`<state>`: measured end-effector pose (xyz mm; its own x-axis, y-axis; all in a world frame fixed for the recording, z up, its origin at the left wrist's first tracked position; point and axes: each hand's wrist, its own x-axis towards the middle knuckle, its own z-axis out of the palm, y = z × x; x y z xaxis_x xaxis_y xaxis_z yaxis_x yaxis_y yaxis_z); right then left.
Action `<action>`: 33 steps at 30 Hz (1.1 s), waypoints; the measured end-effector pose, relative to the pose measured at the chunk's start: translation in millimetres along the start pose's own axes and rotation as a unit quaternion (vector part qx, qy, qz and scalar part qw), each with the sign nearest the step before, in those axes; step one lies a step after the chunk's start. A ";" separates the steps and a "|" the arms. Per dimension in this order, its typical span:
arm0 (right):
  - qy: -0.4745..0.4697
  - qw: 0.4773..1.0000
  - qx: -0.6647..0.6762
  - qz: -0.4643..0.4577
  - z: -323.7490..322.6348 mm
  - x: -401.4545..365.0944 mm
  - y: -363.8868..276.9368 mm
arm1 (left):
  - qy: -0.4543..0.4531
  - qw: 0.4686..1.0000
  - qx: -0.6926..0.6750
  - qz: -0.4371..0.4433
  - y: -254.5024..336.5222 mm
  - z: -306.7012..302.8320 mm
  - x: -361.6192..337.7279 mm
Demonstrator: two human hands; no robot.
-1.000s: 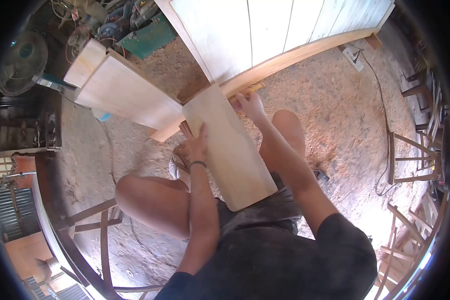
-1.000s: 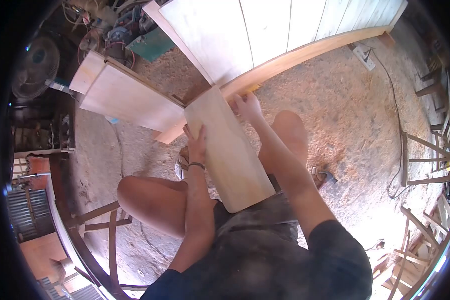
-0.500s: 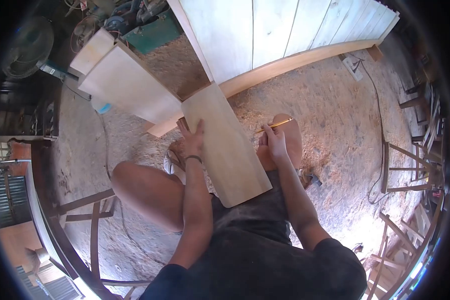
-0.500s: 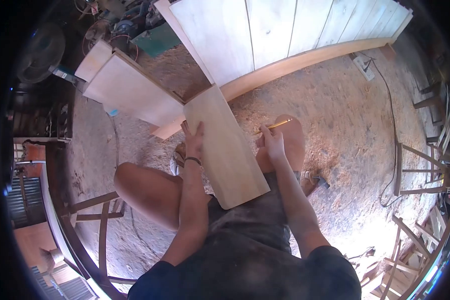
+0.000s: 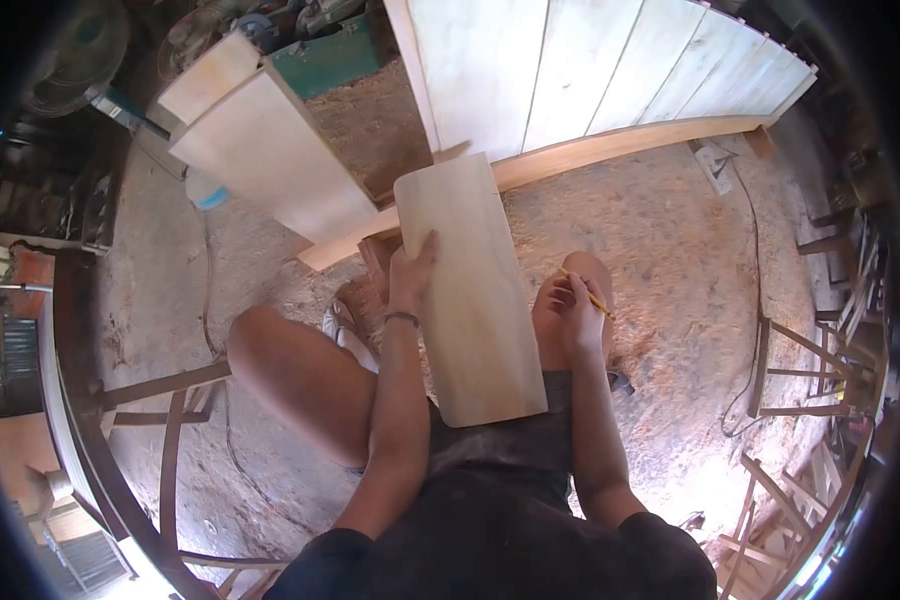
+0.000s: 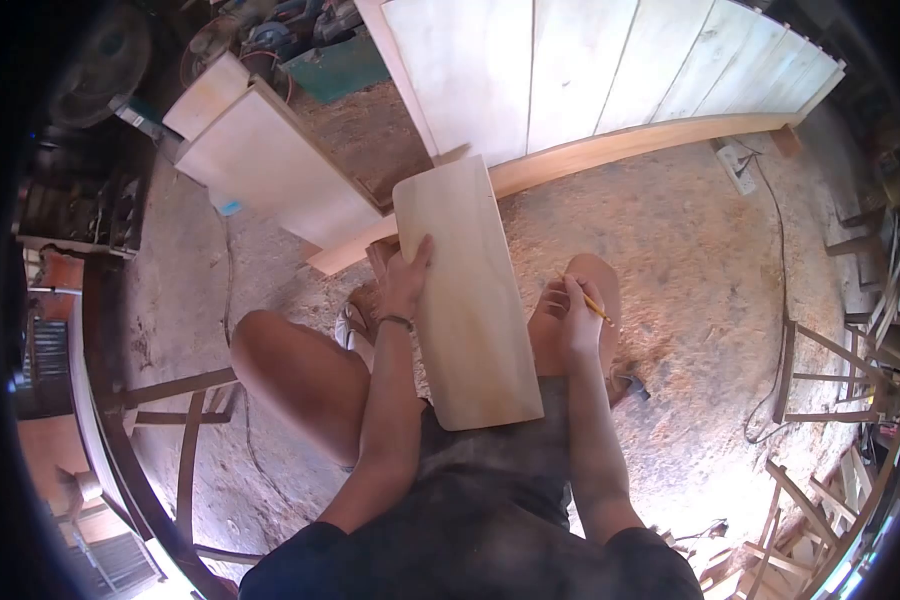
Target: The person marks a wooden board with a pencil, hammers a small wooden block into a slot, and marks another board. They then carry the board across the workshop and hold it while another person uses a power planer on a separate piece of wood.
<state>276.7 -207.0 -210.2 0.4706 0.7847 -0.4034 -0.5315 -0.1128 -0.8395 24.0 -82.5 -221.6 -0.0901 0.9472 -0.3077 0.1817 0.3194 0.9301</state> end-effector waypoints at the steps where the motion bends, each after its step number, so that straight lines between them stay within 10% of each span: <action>1: 0.011 1.000 0.007 -0.018 -6.2 1.1 -7.5 | -0.012 0.999 0.031 -0.004 7.2 3.6 -0.1; 8: 0.041 0.984 0.048 -0.168 -34.1 -13.9 -109.1 | -0.177 0.979 -0.011 0.103 86.9 45.7 -1.7; 12: 0.012 0.981 0.025 -0.193 -58.4 -35.4 -163.6 | -0.418 0.899 0.014 0.127 148.9 66.4 -6.4; 15: -0.083 0.986 -0.048 -0.135 -63.4 -57.4 -184.3 | -0.482 0.799 0.279 0.227 190.6 82.0 -28.3; 16: -0.122 0.983 -0.072 -0.113 -62.6 -66.7 -186.6 | -0.477 0.706 0.294 0.433 172.2 96.3 -16.0; 23: -0.110 0.898 -0.413 -0.106 -39.8 -101.6 -144.2 | -0.540 0.621 0.389 0.414 150.0 110.9 -55.7; 27: -0.038 0.926 -0.357 -0.115 -38.7 -99.2 -105.1 | -0.466 0.701 0.290 0.456 88.3 123.5 -36.5; 33: 0.058 0.936 -0.332 -0.104 -31.5 -87.7 -67.9 | 0.029 0.908 0.232 0.347 -20.3 108.9 -51.9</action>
<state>293.7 -287.4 -129.3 0.6088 0.7648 -0.2105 0.1167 -0.3489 -0.9299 131.6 -135.2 -246.4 0.1547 0.9262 0.3439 0.6058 -0.3640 0.7075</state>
